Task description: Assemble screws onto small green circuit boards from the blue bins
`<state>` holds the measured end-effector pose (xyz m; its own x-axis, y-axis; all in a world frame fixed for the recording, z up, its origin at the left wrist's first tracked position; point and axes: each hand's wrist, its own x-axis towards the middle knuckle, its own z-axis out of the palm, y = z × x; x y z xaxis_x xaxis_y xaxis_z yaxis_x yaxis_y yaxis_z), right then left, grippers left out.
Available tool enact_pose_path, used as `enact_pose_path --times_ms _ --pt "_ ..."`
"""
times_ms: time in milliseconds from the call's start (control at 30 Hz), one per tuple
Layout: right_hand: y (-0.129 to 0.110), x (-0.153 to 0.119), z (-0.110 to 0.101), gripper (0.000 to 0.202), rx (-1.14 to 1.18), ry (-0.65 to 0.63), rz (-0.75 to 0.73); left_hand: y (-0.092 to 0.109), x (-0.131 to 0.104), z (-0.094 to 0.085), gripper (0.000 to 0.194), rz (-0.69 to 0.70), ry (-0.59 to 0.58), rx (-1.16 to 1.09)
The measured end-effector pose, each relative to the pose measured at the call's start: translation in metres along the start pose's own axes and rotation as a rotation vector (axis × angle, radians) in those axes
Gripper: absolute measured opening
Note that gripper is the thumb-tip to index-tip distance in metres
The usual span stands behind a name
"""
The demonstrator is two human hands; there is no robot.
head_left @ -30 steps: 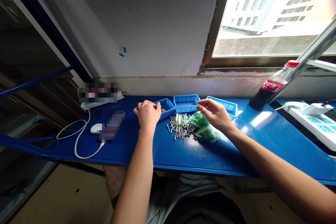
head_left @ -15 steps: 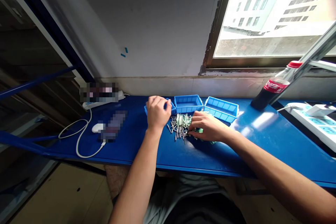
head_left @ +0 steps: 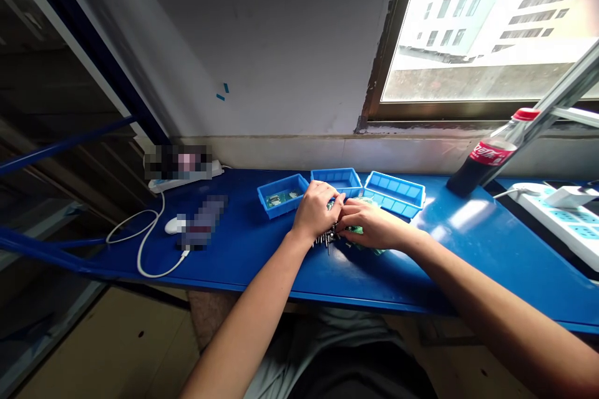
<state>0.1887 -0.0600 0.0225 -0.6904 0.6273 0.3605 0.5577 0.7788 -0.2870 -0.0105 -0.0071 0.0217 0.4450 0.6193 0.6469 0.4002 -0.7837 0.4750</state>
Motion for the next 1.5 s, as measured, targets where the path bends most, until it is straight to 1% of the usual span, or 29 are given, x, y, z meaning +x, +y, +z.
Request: enact_pose_path --times_ms 367,467,700,800,867,900,967,1033,1100,1167,1233,1300,1367,1500 --pt "-0.001 0.002 0.002 0.016 -0.022 0.010 -0.007 -0.003 0.000 0.002 0.024 -0.009 -0.014 0.020" --pt "-0.001 0.001 0.000 0.015 -0.015 0.011 -0.004 -0.003 0.000 0.002 0.023 -0.008 -0.003 0.024" --pt "0.003 0.000 -0.007 0.016 0.015 -0.049 0.003 -0.004 -0.001 0.003 0.021 -0.001 0.000 0.033" --pt "0.003 -0.001 -0.008 0.013 0.017 -0.034 0.015 -0.002 -0.001 0.002 0.021 -0.016 -0.013 0.029" --pt "0.003 -0.001 -0.009 0.011 0.057 0.021 0.048 0.000 0.000 0.001 0.019 -0.050 -0.019 -0.003" --pt "0.003 -0.001 -0.010 0.009 0.088 0.070 0.073 0.001 0.000 0.000 0.017 -0.078 -0.020 -0.030" --pt "0.004 -0.002 -0.012 0.007 0.151 0.196 0.130 0.003 0.000 -0.002 0.018 -0.145 -0.030 -0.104" --pt "0.005 -0.001 -0.011 0.006 0.205 0.355 0.196 0.005 0.001 -0.003 0.023 -0.184 -0.056 -0.181" --pt "0.007 0.000 -0.007 0.009 0.283 0.504 0.259 0.006 0.001 -0.004 0.025 -0.177 -0.086 -0.243" --pt "0.009 0.000 -0.001 0.015 0.388 0.594 0.311 0.006 0.001 -0.003 0.025 -0.151 -0.097 -0.281" --pt "0.011 0.001 0.004 0.020 0.470 0.625 0.347 0.006 0.001 -0.002 0.025 -0.136 -0.077 -0.290" --pt "0.012 0.000 0.007 0.022 0.497 0.634 0.365 0.004 0.001 0.000 0.024 -0.131 -0.044 -0.285" --pt "0.012 0.000 0.008 0.022 0.458 0.640 0.375 0.003 0.001 0.000 0.022 -0.135 -0.021 -0.287" --pt "0.011 -0.001 0.008 0.016 0.277 0.641 0.391 0.004 0.002 0.000 0.023 -0.171 -0.020 -0.326"
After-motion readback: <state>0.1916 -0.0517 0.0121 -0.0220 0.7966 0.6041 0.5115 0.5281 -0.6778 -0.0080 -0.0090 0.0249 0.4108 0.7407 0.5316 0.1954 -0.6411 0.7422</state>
